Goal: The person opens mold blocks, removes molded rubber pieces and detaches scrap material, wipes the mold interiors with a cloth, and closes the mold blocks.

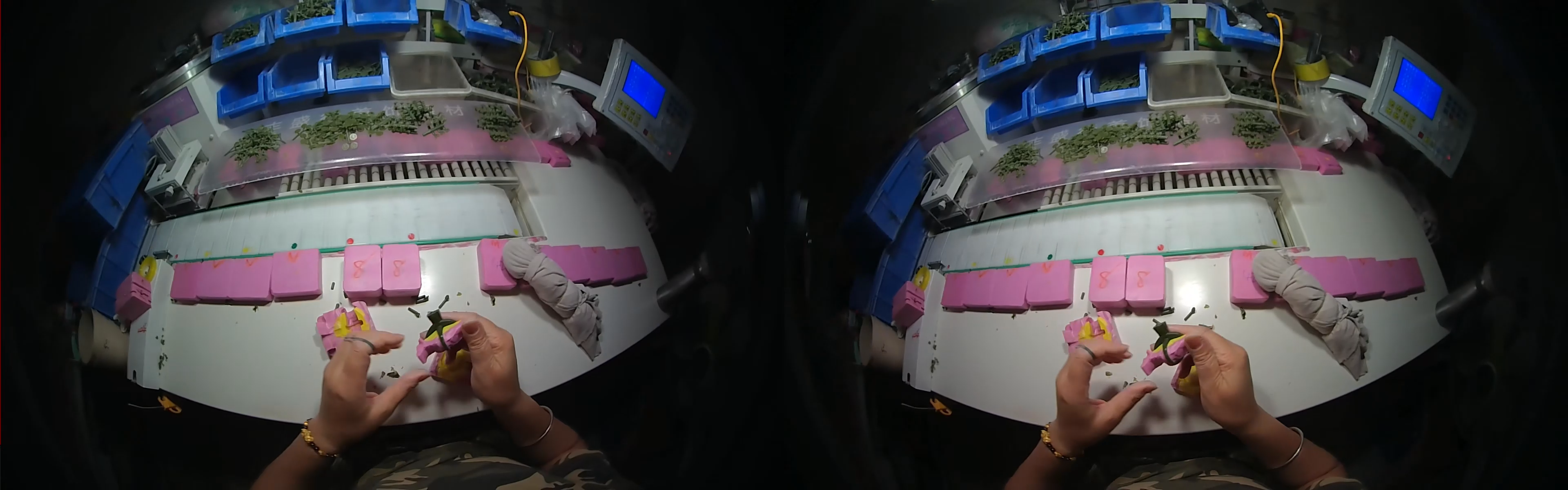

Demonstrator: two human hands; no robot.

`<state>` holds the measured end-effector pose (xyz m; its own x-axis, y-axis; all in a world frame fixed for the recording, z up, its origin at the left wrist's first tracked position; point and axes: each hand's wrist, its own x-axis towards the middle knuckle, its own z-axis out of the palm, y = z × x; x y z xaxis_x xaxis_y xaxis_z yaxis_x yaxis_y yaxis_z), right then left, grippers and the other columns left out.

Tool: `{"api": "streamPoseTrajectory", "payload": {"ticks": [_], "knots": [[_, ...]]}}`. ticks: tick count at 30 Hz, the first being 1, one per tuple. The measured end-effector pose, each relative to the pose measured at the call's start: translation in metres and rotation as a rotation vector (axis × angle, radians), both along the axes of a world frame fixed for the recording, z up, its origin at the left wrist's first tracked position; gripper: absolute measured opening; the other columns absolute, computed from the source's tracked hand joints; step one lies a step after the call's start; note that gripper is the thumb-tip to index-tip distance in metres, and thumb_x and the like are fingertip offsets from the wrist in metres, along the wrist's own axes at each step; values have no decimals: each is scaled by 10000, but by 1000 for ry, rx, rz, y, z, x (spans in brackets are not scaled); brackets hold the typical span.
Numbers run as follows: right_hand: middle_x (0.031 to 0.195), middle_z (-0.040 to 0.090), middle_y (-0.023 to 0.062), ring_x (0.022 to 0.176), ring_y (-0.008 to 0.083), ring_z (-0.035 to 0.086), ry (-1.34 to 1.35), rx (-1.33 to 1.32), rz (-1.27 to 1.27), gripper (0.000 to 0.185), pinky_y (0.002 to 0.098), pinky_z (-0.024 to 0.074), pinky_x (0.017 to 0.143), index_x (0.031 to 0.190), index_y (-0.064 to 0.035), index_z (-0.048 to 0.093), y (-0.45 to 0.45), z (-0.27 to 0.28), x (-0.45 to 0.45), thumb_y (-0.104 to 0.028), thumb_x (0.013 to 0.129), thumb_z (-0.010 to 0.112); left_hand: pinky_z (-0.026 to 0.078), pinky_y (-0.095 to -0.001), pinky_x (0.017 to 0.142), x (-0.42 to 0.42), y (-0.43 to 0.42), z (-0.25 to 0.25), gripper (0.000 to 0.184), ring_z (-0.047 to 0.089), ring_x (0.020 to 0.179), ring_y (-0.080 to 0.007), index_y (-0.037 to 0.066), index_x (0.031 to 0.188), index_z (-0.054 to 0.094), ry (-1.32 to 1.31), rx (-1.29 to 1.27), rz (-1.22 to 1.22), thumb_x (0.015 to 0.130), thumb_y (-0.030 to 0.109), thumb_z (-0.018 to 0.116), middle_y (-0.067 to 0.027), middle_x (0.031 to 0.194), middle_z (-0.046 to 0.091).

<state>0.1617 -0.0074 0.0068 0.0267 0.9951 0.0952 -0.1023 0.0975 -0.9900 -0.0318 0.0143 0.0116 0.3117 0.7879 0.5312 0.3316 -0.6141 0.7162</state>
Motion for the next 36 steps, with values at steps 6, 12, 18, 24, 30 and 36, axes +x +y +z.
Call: {"api": "streamPoseTrajectory", "payload": {"ticks": [6, 12, 18, 24, 30, 36], "knots": [[887, 665, 70, 687, 94, 580, -16, 15, -2, 426, 225, 487, 641, 1233, 66, 593, -9, 1, -3, -291, 1058, 441, 520, -320, 733, 14, 2, -2, 376, 659, 851, -222, 0, 1030, 581, -64, 74, -39, 735, 0, 814, -113, 922, 652], [914, 663, 79, 738, 78, 585, 19, -45, 45, 344, 220, 493, 641, 1242, 49, 592, -8, 4, -2, -211, 1044, 484, 538, -284, 762, 9, -1, -3, 271, 661, 842, -169, -11, 997, 557, -160, -137, -50, 808, -19, 752, -110, 929, 647], [976, 612, 88, 746, 98, 596, -326, 324, -4, 271, 220, 503, 597, 1169, 7, 626, -2, 12, 2, -33, 905, 667, 555, -261, 741, 5, -2, -2, 220, 650, 823, -135, -16, 1037, 543, -343, -469, -75, 874, -15, 690, -80, 958, 627], [1012, 572, 99, 791, 110, 593, -220, 240, 102, 165, 231, 516, 621, 1052, 22, 625, 0, 16, 15, -24, 899, 664, 513, -215, 709, 0, 0, 5, 215, 608, 788, -74, -23, 1108, 565, -515, -816, -297, 930, 54, 659, -44, 936, 632], [1000, 570, 66, 833, 90, 576, 133, 45, 201, 132, 232, 505, 729, 1039, 24, 603, 2, 8, 15, -73, 950, 612, 507, -220, 690, 1, 2, 6, 205, 600, 754, -81, -31, 1125, 562, -542, -878, -367, 967, 88, 614, -55, 926, 633], [974, 576, 40, 782, 50, 522, 467, -65, 182, 157, 212, 475, 727, 1047, 3, 603, 3, -2, 7, -133, 969, 604, 520, -237, 698, 7, 3, 0, 194, 606, 746, -99, -32, 1117, 558, -670, -897, -388, 973, 90, 602, -59, 904, 629]]}}
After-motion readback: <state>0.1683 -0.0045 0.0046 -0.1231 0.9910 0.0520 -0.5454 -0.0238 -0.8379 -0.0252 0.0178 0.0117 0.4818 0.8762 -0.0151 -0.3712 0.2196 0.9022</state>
